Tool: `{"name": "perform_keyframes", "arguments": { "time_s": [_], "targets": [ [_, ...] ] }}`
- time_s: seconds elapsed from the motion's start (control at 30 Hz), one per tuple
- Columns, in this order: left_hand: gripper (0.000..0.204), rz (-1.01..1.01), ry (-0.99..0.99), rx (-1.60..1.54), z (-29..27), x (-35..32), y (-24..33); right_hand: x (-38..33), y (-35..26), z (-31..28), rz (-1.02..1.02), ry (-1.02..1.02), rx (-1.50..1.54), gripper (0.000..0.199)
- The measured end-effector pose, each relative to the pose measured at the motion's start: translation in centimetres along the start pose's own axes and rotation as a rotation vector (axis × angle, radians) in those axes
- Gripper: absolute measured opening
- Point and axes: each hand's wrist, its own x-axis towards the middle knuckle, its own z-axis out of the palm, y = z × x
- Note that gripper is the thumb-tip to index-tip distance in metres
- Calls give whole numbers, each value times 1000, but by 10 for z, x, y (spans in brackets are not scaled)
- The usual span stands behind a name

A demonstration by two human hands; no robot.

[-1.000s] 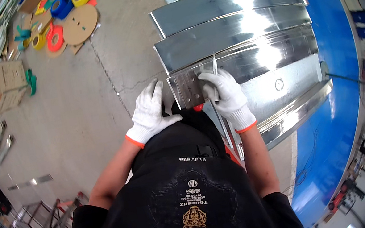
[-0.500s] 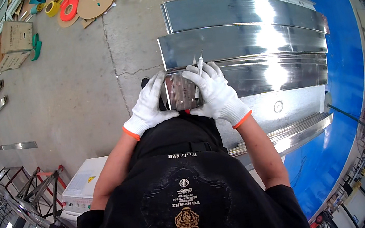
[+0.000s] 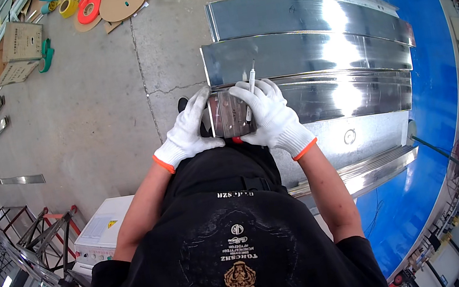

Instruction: The person measures and marks multiple metal sheets using a tape measure, a square, and a marker. They repeatedly position the square on each sheet, draw lines, and stack the marked pieces. The person also handles smaller metal components and places them on the floor.

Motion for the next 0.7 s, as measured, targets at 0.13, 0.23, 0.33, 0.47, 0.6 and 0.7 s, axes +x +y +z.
{"name": "perform_keyframes", "arguments": {
  "time_s": [0.13, 0.23, 0.33, 0.47, 0.6, 0.7],
  "targets": [
    [130, -37, -51, 27, -8, 5, 7, 1, -7, -1, 44, -35, 7, 101],
    [126, -20, -42, 75, -9, 8, 12, 2, -1, 1, 0, -10, -6, 100],
    [125, -33, -32, 71, -3, 6, 12, 1, -3, 1, 19, -25, -24, 100],
    [126, -69, -34, 62, -2, 1, 17, -1, -5, 1, 9, -35, -19, 99],
    [127, -74, -39, 48, 0, -1, 15, -3, -4, 2, -6, -28, -25, 100],
    [129, -43, -11, 38, 0, -2, 12, -5, -3, 5, -29, -4, -17, 101]
  ]
}}
